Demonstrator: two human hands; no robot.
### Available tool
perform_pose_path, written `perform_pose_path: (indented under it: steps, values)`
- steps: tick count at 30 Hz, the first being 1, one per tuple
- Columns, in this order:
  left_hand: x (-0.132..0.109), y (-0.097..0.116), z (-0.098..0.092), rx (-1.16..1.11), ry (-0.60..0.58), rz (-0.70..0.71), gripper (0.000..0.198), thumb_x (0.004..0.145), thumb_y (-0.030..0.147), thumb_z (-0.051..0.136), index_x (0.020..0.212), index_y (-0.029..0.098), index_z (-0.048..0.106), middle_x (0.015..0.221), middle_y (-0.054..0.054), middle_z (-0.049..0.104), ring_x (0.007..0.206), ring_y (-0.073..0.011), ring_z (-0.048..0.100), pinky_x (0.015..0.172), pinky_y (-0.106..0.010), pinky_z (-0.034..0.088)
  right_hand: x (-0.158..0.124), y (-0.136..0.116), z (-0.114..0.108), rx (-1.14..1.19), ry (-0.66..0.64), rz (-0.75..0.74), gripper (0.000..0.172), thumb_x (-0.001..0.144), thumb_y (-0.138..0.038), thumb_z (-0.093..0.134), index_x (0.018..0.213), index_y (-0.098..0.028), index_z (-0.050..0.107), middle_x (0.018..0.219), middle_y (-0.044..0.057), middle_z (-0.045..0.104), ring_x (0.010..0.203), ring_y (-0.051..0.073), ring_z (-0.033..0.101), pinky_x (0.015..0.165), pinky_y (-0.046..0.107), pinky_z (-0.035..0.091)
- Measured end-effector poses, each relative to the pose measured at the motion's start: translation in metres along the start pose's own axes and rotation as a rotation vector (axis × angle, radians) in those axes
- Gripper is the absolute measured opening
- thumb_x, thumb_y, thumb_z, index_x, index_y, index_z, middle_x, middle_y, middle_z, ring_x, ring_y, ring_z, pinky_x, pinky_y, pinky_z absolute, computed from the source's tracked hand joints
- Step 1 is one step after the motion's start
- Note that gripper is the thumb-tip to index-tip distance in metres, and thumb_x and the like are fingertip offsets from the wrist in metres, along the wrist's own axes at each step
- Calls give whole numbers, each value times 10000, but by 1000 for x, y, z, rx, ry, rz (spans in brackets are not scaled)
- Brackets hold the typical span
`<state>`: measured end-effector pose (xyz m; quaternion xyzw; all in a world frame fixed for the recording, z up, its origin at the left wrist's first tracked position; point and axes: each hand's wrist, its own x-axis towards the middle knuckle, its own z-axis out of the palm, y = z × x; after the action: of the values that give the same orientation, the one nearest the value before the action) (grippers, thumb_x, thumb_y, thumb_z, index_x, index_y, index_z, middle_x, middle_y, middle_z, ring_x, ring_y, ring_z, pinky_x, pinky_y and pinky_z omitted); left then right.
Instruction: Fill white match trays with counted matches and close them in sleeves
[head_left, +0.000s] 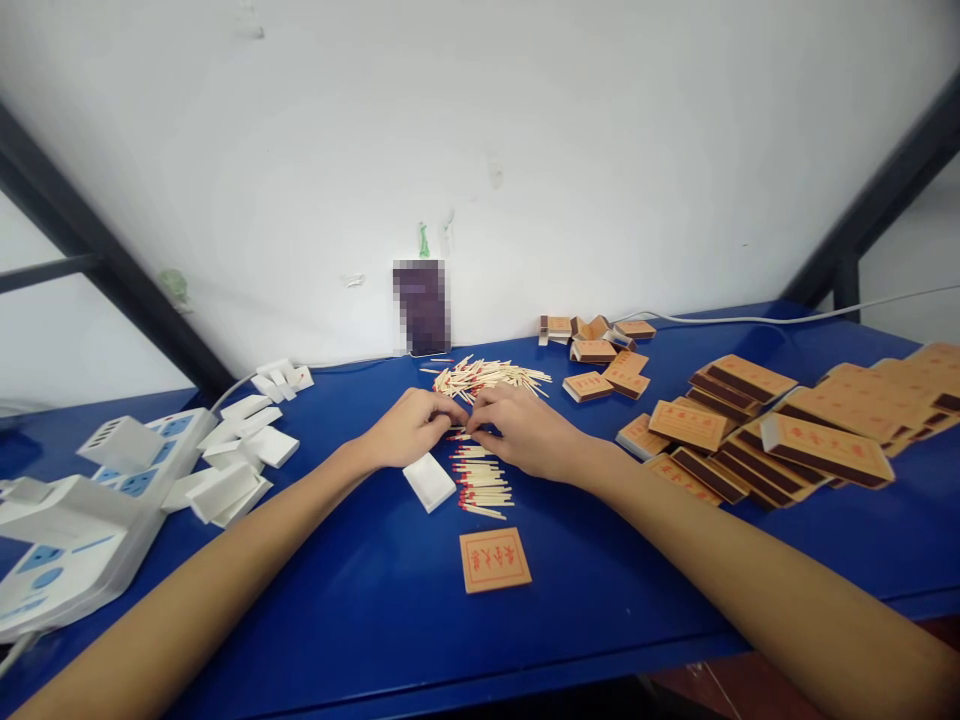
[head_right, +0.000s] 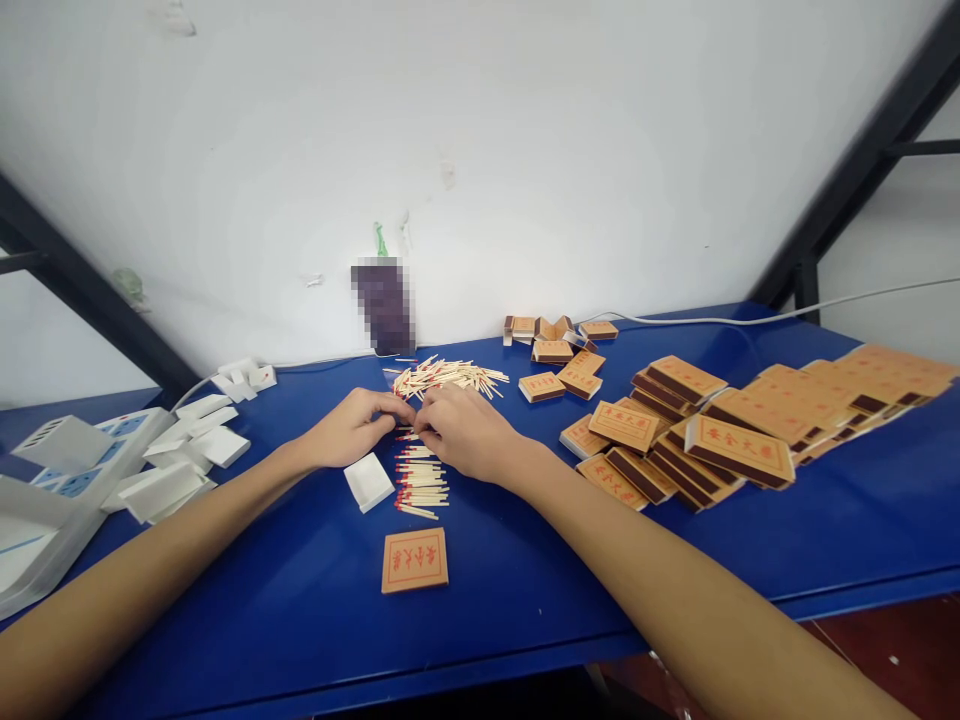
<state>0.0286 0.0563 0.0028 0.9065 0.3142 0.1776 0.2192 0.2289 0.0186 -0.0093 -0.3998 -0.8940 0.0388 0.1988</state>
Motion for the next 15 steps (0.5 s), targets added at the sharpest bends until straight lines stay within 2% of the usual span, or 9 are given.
perform_pose_path:
  steps: [4,8,11,13,15]
  values:
    - [0,-3,6,-284,23,-59,309,729,68,391,919,159,616,868,-17,745,830,-155,679,761,-264,490,-1,-1,-1,15,-4,4,147,899,-146,586,899,-163,732,933,72,706,907,194,608,824,319,395]
    - [2,-5,10,-547,57,-83,130,770,110,436,867,197,433,819,-20,728,779,-148,677,693,-257,494,-4,-3,-6,78,-16,16,128,859,-130,592,850,-181,710,840,25,725,786,152,622,765,284,389]
    - [1,-3,8,-621,80,-84,72,794,171,494,848,190,450,857,-27,694,762,-150,672,671,-265,505,-5,-5,-13,101,-10,48,168,865,-120,549,883,-188,702,810,9,725,724,135,613,702,267,388]
    - [0,-3,5,-554,199,-47,62,808,231,517,792,172,510,836,-32,649,755,-154,646,680,-280,496,-4,-4,-16,39,35,118,205,870,-102,520,919,-182,702,863,33,731,773,156,624,707,277,402]
    - [-1,-5,0,-395,384,4,217,824,294,501,653,162,524,744,-29,583,723,-149,580,685,-287,462,-4,-1,-16,-33,65,177,239,883,-87,495,972,-167,701,973,76,733,890,194,639,779,304,428]
